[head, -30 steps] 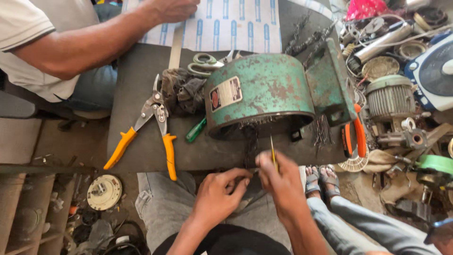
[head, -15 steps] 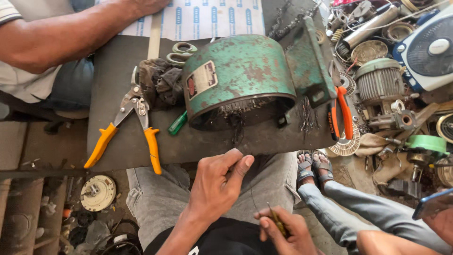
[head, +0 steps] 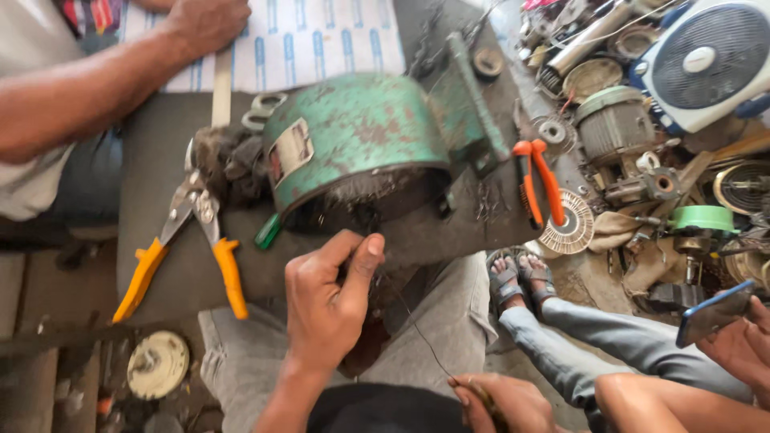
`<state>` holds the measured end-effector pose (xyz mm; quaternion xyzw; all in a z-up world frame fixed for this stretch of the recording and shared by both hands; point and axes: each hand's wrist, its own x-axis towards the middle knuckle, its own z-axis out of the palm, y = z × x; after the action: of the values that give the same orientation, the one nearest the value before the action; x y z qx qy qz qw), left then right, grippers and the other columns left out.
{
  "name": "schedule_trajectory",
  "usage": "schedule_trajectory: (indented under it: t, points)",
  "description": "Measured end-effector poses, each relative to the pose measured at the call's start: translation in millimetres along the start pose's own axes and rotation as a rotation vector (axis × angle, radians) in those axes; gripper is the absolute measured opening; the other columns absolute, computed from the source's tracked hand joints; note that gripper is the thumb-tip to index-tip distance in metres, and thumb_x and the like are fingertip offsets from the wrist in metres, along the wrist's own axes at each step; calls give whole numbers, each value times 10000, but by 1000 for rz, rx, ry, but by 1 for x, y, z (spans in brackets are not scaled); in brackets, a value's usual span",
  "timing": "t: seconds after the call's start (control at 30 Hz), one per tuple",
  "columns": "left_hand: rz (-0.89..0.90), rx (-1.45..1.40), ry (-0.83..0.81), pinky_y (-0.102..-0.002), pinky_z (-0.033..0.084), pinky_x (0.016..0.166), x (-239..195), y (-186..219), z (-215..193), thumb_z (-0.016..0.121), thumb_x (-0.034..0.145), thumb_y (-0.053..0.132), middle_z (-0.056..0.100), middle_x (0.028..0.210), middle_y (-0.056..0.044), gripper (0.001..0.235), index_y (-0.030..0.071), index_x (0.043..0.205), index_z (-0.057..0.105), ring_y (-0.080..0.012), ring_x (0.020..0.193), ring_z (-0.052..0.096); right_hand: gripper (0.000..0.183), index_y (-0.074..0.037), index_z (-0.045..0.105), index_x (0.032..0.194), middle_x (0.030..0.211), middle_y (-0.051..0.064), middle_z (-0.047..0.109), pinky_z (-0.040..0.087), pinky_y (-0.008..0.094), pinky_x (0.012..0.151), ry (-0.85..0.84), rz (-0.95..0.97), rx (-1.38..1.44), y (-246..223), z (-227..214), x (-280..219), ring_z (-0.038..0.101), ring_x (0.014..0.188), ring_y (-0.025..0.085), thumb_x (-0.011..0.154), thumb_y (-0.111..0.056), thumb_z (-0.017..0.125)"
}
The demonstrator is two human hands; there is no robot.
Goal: The person uses a screwdriver to manipulate and adjust wires inside a green cylindrical motor housing. Another person cuts a roll of white adhesive tape nearby. The camera wearer continues to work on the motor throughout the clip.
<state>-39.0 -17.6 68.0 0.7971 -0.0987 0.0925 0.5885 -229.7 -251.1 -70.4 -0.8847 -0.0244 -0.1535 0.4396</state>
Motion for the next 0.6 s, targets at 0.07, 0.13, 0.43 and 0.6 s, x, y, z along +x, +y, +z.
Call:
schedule_trajectory:
  t: [0.07,0.13,0.43,0.6]
  points:
    - [5,-5,44,-315,323,466,5,1,-1,681,993,227,481,536,-32,281,24,799,664,-77,494,398,101,-81,800,899,558,35,695,531,253,461,-79,-102,-85,15,-11,2,687,473,84,801,-94,780]
    - [32,32,117,-301,311,487,8,1,-4,671,1026,219,489,570,-8,290,13,823,660,-56,557,379,108,-109,800,897,592,39,709,534,269,497,-66,-120,-194,25,-21,1,698,515,110,791,-130,791]
    - [-7,7,-126,-302,462,550,5,-8,-3,612,1018,229,653,633,-37,300,8,834,697,-57,603,566,130,-64,745,1000,813,136,727,528,362,601,243,159,-379,-4,-46,102,732,673,279,899,-145,742]
    - [-138,55,-330,-341,476,544,-11,-7,-2,659,953,233,642,642,-128,254,1,857,698,-192,541,594,195,-90,771,1048,804,197,717,522,448,641,247,177,-466,-14,-34,211,712,734,373,952,-249,713]
